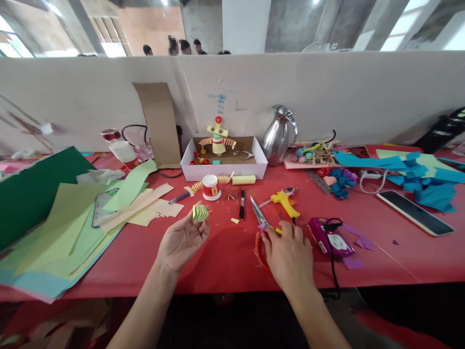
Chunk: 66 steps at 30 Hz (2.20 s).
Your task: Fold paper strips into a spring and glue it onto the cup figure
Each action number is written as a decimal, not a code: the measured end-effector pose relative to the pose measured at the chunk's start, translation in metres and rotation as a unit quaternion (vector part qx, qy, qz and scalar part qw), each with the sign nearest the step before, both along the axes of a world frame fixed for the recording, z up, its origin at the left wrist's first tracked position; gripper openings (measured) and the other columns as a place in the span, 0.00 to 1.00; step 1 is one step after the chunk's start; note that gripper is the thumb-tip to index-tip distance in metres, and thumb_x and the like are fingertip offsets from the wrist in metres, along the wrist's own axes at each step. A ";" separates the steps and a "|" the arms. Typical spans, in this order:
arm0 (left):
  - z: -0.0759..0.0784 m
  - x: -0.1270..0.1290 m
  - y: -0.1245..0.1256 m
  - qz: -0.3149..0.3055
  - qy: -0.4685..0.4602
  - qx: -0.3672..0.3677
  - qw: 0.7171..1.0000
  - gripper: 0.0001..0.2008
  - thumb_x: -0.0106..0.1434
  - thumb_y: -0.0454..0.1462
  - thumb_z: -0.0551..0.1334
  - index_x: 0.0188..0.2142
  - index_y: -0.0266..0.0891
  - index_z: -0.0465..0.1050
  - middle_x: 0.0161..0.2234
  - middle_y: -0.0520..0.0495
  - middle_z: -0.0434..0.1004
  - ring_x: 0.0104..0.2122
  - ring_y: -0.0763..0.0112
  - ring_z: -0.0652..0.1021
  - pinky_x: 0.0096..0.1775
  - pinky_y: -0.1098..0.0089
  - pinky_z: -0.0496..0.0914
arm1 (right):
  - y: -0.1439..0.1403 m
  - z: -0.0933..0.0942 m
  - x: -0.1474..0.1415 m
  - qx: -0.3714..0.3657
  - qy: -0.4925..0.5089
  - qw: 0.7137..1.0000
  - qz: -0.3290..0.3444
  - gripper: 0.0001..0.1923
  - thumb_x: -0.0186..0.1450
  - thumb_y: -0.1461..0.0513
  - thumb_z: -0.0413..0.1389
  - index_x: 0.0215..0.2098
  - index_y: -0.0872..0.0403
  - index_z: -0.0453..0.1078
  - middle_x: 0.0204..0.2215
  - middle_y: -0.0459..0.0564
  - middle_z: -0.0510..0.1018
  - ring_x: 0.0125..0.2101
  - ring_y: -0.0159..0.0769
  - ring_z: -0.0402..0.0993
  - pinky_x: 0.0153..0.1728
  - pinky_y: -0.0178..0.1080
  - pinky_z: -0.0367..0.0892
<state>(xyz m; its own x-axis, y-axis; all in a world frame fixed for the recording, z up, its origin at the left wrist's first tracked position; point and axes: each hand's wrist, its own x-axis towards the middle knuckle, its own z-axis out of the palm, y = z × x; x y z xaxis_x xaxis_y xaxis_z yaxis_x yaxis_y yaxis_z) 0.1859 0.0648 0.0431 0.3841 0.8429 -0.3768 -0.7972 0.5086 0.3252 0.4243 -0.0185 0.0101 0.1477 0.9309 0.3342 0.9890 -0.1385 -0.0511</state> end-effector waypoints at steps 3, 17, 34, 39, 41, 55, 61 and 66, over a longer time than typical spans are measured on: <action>0.001 0.000 0.001 -0.025 0.052 0.019 0.998 0.04 0.63 0.34 0.63 0.30 0.36 0.74 0.23 0.49 0.73 0.28 0.73 0.77 0.30 0.74 0.73 | 0.010 0.029 -0.013 0.012 0.145 0.984 0.107 0.15 0.69 0.56 0.53 0.50 0.50 0.74 0.47 0.57 0.75 0.46 0.48 0.74 0.46 0.50 0.71; -0.004 0.001 0.027 0.012 0.409 0.195 0.891 0.24 0.52 0.51 0.70 0.42 0.38 0.75 0.38 0.42 0.78 0.32 0.69 0.76 0.37 0.68 0.68 | 0.132 0.060 -0.047 -0.008 0.497 0.790 0.358 0.22 0.63 0.59 0.61 0.56 0.49 0.69 0.50 0.50 0.77 0.47 0.39 0.75 0.51 0.45 0.70; -0.065 -0.001 0.139 0.027 0.842 0.359 0.403 0.19 0.59 0.48 0.63 0.46 0.43 0.80 0.42 0.38 0.77 0.46 0.52 0.71 0.52 0.57 0.59 | 0.250 0.034 -0.056 -0.031 0.345 0.865 0.363 0.24 0.57 0.69 0.60 0.52 0.56 0.68 0.46 0.53 0.77 0.43 0.38 0.73 0.48 0.43 0.66; -0.066 -0.004 0.141 0.034 0.850 0.345 0.396 0.20 0.59 0.49 0.63 0.46 0.44 0.81 0.41 0.37 0.75 0.43 0.51 0.71 0.50 0.57 0.60 | 0.250 0.030 -0.051 -0.027 0.361 0.866 0.346 0.23 0.57 0.69 0.60 0.51 0.54 0.68 0.47 0.51 0.77 0.44 0.38 0.74 0.49 0.42 0.67; -0.065 -0.003 0.137 0.035 0.850 0.347 0.395 0.21 0.57 0.51 0.64 0.45 0.45 0.81 0.41 0.37 0.75 0.43 0.50 0.70 0.49 0.56 0.61 | 0.249 0.030 -0.049 -0.026 0.361 0.866 0.344 0.23 0.57 0.68 0.61 0.51 0.54 0.69 0.47 0.51 0.77 0.44 0.38 0.74 0.49 0.42 0.67; -0.030 -0.043 0.121 0.136 0.841 0.297 0.430 0.08 0.50 0.29 0.60 0.30 0.41 0.74 0.34 0.43 0.75 0.39 0.56 0.73 0.42 0.61 0.66 | 0.246 0.037 -0.042 -0.053 0.353 0.855 0.377 0.24 0.54 0.69 0.58 0.50 0.55 0.69 0.45 0.50 0.77 0.45 0.39 0.74 0.49 0.41 0.67; -0.025 -0.049 0.120 0.264 0.781 0.277 0.494 0.12 0.47 0.27 0.57 0.32 0.42 0.69 0.37 0.46 0.72 0.38 0.61 0.72 0.42 0.62 0.67 | 0.241 0.047 -0.033 -0.054 0.365 0.852 0.373 0.28 0.54 0.69 0.59 0.54 0.54 0.67 0.47 0.52 0.77 0.47 0.40 0.73 0.47 0.41 0.68; -0.024 -0.048 0.118 0.301 0.765 0.287 0.492 0.14 0.53 0.29 0.58 0.40 0.42 0.70 0.41 0.46 0.74 0.41 0.61 0.72 0.45 0.62 0.66 | 0.233 0.050 -0.016 -0.027 0.371 0.870 0.324 0.29 0.55 0.70 0.57 0.55 0.55 0.67 0.49 0.55 0.76 0.50 0.43 0.72 0.50 0.45 0.66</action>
<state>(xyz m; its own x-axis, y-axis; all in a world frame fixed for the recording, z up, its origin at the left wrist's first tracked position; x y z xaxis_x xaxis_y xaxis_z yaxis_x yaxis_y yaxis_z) 0.1377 0.1833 0.0189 -0.3640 0.7660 0.5298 0.6542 -0.1946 0.7309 0.4085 0.2150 0.0603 -0.2565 0.9106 0.3242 0.5578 0.4134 -0.7197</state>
